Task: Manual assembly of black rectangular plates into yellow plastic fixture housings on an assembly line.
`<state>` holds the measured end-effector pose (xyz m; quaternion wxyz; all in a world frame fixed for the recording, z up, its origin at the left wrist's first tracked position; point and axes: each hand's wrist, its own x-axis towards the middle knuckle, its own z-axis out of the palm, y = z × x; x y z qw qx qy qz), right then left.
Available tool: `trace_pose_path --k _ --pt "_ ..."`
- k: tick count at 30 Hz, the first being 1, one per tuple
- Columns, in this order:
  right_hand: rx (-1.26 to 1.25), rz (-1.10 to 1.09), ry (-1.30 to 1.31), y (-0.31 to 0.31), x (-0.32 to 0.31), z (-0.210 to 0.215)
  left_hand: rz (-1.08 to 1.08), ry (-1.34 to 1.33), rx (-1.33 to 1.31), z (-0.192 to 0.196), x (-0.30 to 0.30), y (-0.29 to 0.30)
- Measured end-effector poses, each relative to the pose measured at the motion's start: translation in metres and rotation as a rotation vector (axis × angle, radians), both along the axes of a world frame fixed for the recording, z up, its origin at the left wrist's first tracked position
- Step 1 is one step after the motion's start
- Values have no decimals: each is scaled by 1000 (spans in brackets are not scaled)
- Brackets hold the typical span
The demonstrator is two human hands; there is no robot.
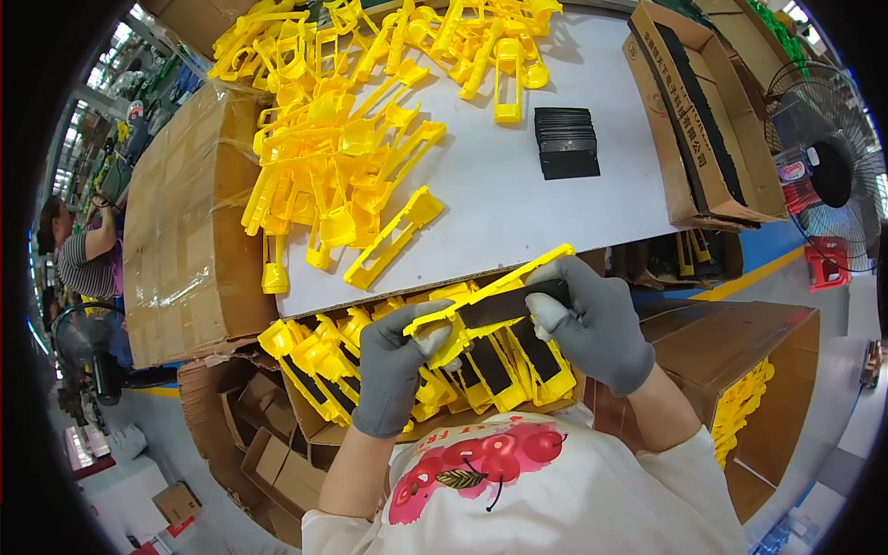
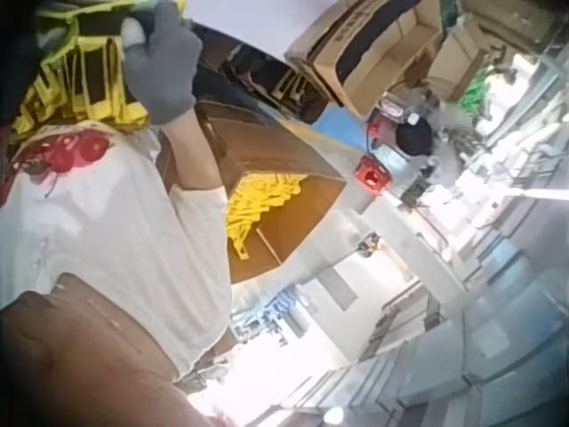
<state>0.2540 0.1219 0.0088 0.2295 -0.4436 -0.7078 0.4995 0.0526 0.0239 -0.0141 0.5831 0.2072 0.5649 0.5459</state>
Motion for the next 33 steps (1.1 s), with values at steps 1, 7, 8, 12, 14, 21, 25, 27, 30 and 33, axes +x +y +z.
trace_pose_path --k 1,7,8,12,14,21,25,27,30,33 --pt "31 -4 -20 -2 -1 -1 -9 8 12 -1 1 0" --pt "111 63 -99 -1 -5 -11 -10 -46 -37 -3 4 -3" --pt "111 59 -101 -2 -5 -16 -14 -48 -37 -2 7 -2" --pt "396 2 -265 -13 -2 -17 -27 17 -95 3 10 -1" --pt "582 -120 -280 -12 1 -12 -40 70 -67 7 5 -7" --pt "136 267 -235 -19 23 -40 -190 110 -80 -7 1 -34" --pt "171 185 -142 -51 29 -52 -193 147 -155 -11 11 -59" --pt "167 203 -140 -65 29 -62 -209 158 -206 -4 8 -60" --pt "-13 280 -134 -67 26 -55 -332 149 -226 25 -23 -50" --pt "-156 258 -156 -53 24 -45 -406 479 -324 46 -78 -29"
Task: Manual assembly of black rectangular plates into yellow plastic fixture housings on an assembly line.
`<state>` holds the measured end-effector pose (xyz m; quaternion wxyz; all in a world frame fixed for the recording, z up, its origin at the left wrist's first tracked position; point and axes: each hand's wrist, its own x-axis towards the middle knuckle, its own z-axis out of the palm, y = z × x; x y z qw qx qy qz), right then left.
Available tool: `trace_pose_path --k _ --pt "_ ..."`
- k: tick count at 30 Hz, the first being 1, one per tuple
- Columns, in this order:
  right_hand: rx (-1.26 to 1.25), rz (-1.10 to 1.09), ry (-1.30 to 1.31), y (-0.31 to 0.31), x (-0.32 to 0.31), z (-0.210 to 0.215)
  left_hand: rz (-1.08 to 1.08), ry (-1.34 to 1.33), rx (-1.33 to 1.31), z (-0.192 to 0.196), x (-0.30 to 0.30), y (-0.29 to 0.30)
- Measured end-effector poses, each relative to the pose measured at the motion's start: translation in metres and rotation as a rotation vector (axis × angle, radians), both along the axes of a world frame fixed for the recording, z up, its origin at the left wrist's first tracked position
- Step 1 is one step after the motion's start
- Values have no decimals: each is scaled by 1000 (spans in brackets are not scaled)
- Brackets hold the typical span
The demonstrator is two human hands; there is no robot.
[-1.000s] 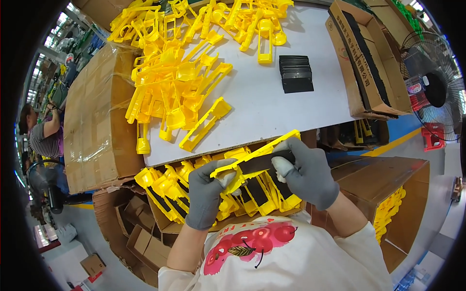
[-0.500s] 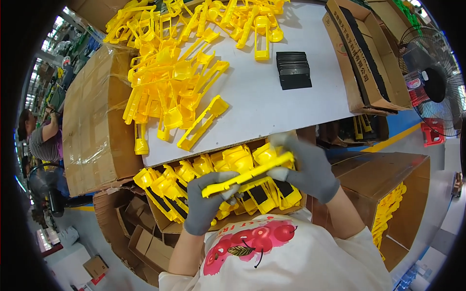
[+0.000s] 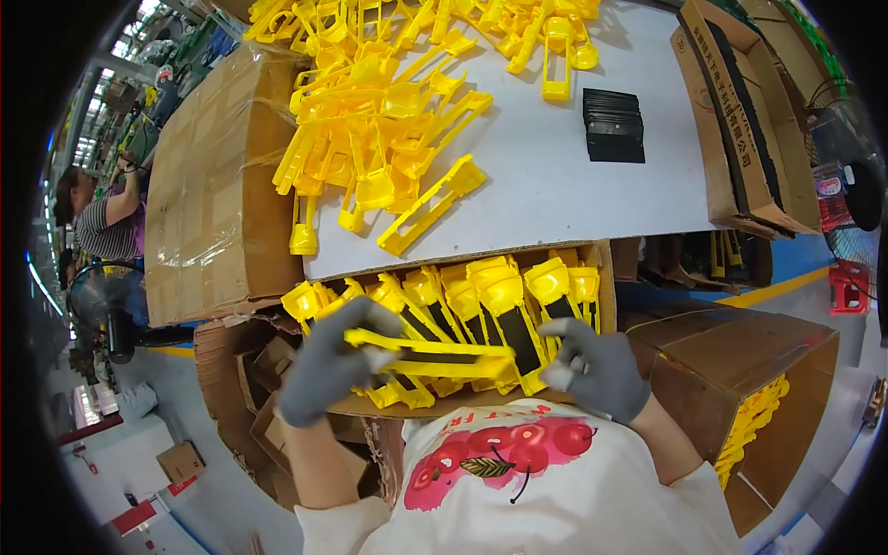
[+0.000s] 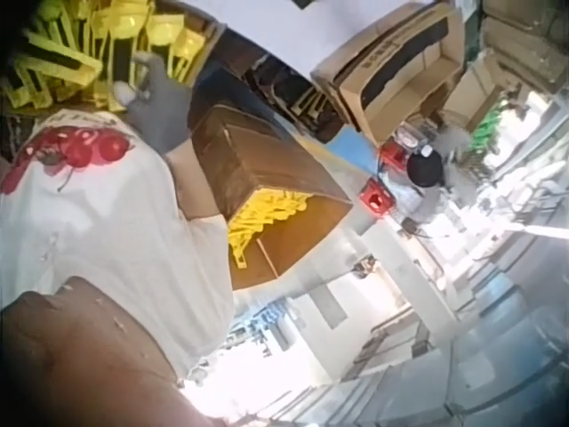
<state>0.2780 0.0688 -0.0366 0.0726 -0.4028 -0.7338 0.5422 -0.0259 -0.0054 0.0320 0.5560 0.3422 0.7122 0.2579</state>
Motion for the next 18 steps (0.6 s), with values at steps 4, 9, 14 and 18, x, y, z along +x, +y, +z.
trace_pose_path --k 4,9,14,18 --pt "184 -86 -22 15 -2 3 -391 356 26 9 -29 20" --pt "368 -200 -40 40 5 1 -621 1003 348 -8 -26 41" --pt "664 -426 -29 132 15 -24 -549 1081 580 -16 9 119" --pt "835 -304 -274 205 24 -39 -713 1196 677 -76 25 181"
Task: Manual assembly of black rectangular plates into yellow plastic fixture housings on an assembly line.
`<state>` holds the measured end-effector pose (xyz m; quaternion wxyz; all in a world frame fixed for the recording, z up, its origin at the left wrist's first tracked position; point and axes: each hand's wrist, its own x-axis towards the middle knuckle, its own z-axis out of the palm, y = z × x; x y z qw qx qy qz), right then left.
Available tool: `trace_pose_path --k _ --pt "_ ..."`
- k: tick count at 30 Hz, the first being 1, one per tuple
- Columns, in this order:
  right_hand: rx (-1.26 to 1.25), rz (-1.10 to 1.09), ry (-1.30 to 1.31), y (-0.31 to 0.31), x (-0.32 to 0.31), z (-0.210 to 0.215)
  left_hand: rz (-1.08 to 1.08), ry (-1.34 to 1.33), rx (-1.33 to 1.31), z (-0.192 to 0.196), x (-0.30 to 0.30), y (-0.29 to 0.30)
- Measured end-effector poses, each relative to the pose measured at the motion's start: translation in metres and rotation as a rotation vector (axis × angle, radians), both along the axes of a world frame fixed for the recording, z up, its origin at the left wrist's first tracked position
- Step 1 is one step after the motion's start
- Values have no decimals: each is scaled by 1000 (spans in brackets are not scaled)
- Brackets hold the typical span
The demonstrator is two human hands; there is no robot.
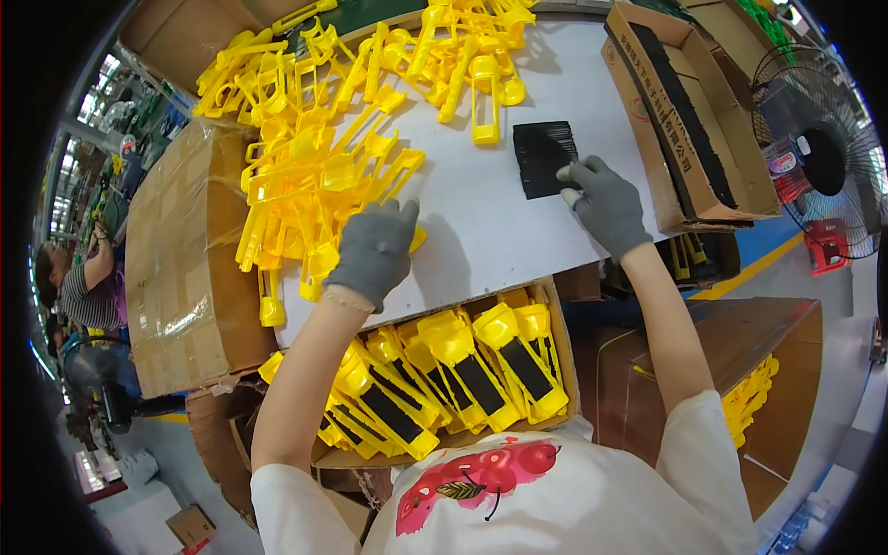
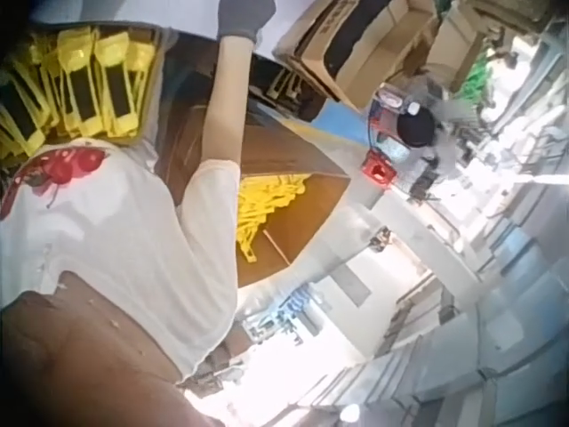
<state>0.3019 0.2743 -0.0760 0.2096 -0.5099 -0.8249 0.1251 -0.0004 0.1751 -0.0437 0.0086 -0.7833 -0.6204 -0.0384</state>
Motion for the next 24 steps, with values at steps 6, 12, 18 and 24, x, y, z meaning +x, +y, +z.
trace_pose_path --k 6,12,18,24 --pt "57 63 -188 28 -2 -13 -24 66 -203 -23 -9 10" --pt "-87 43 158 4 17 -11 122 -288 56 77 -4 -30" --pt "-670 -13 874 -84 -14 62 578 -1425 -348 81 -16 -92" --pt "-492 350 464 -138 -43 75 589 -1909 -409 33 19 -131"
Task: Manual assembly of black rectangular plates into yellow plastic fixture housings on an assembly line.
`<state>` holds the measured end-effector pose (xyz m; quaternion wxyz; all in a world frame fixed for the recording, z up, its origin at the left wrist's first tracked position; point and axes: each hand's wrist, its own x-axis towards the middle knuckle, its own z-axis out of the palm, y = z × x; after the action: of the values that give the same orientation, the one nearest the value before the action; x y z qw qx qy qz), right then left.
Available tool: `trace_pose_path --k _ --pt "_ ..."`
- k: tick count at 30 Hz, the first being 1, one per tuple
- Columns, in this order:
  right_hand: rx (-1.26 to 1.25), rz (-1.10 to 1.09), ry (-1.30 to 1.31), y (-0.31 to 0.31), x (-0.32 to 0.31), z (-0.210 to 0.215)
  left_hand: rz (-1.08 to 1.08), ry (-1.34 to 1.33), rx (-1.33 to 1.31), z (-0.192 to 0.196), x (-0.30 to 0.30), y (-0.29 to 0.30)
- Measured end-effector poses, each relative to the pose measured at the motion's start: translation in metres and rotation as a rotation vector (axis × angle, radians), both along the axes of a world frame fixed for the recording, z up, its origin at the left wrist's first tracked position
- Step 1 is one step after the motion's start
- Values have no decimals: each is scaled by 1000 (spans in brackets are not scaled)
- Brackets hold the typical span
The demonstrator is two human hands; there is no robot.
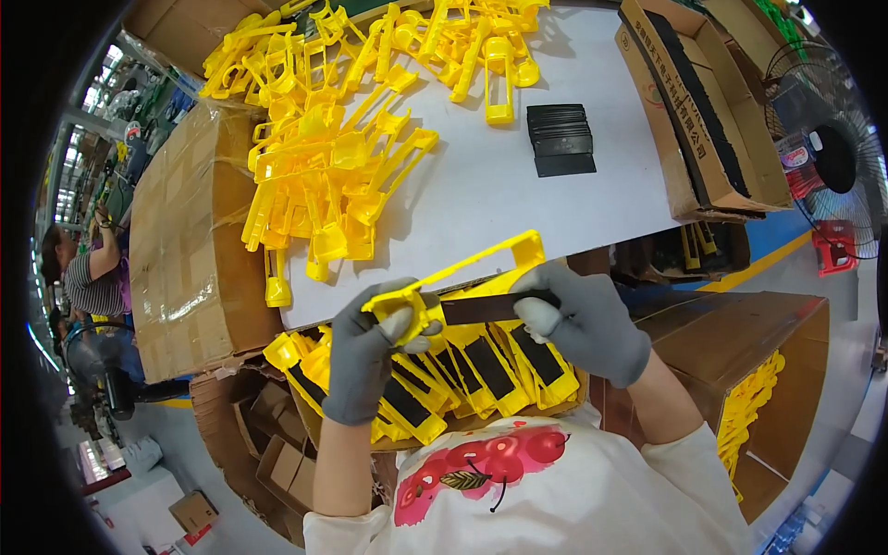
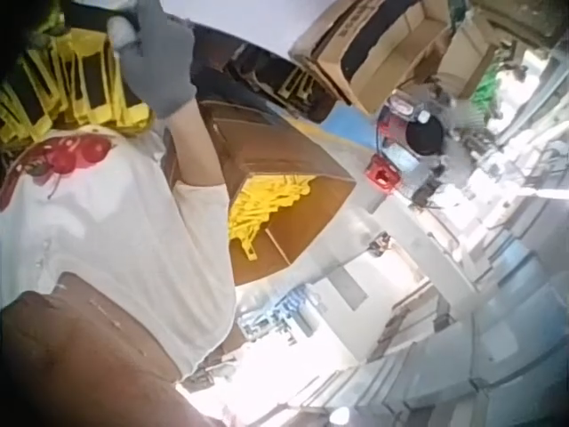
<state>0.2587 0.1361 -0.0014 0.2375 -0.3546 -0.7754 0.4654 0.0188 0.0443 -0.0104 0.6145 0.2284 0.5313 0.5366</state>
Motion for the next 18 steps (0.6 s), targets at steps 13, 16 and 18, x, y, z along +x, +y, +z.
trace_pose_path --k 13,16,18 --pt "170 -23 -280 -10 -9 2 4 52 -85 1 24 -17" --pt "198 -12 -324 -7 -10 6 -10 85 -100 0 28 -18" --pt "142 22 -315 -5 -9 8 -11 75 -104 2 28 -18"
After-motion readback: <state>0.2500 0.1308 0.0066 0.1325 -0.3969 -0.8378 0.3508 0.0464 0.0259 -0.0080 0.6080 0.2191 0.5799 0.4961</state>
